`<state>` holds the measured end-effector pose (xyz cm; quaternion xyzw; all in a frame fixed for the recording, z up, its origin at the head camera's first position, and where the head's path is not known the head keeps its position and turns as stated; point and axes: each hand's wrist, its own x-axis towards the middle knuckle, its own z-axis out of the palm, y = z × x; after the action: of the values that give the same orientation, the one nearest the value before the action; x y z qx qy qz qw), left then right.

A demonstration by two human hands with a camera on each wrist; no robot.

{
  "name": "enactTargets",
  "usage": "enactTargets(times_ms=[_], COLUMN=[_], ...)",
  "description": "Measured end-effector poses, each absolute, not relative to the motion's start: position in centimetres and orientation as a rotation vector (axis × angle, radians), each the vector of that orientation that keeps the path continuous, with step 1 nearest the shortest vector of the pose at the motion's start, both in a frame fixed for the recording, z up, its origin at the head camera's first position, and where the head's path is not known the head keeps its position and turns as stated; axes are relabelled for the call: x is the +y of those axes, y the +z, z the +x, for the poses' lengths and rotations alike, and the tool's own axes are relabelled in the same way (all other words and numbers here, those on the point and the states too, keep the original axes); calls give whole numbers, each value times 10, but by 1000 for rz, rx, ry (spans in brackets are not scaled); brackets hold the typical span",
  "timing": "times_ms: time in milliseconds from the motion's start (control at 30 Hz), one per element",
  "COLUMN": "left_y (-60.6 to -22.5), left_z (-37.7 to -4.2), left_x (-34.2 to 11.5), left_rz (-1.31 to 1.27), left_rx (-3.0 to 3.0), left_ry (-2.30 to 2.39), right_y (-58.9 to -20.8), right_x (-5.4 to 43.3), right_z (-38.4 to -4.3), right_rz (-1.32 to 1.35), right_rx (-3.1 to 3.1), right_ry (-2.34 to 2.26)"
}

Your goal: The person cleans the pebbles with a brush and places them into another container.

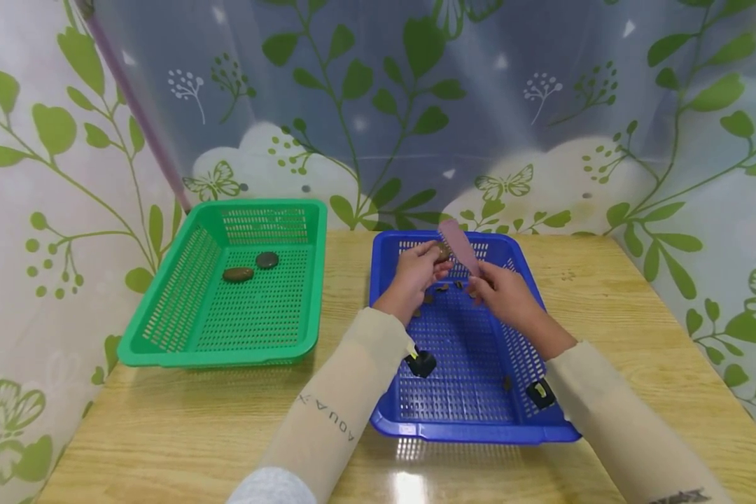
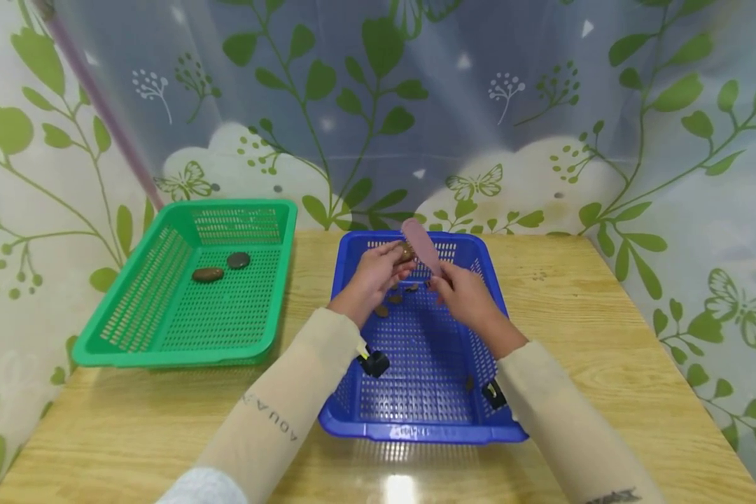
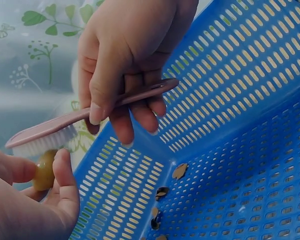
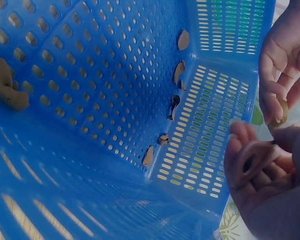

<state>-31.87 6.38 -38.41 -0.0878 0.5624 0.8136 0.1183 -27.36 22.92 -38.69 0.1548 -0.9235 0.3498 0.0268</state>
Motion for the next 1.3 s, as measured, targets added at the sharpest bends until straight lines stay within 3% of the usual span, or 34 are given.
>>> enactTargets(times_ms=[300,1000,1300], left_y=[-383,-388,-387], left_z=[-320,-319,-319], left_x=[64,65,65], left_rz=[-237,-171,-197], left_rx=[1653,1751,1823], left_ry=[2354,2222,2149], right_y=[-386,-389,-390], right_x=[233,228,229], right_z=[-277,-274,-276], right_rz=[276,539,526], right_rx=[-2761,-2793,-2821], right_ry=[1154,1290,1188])
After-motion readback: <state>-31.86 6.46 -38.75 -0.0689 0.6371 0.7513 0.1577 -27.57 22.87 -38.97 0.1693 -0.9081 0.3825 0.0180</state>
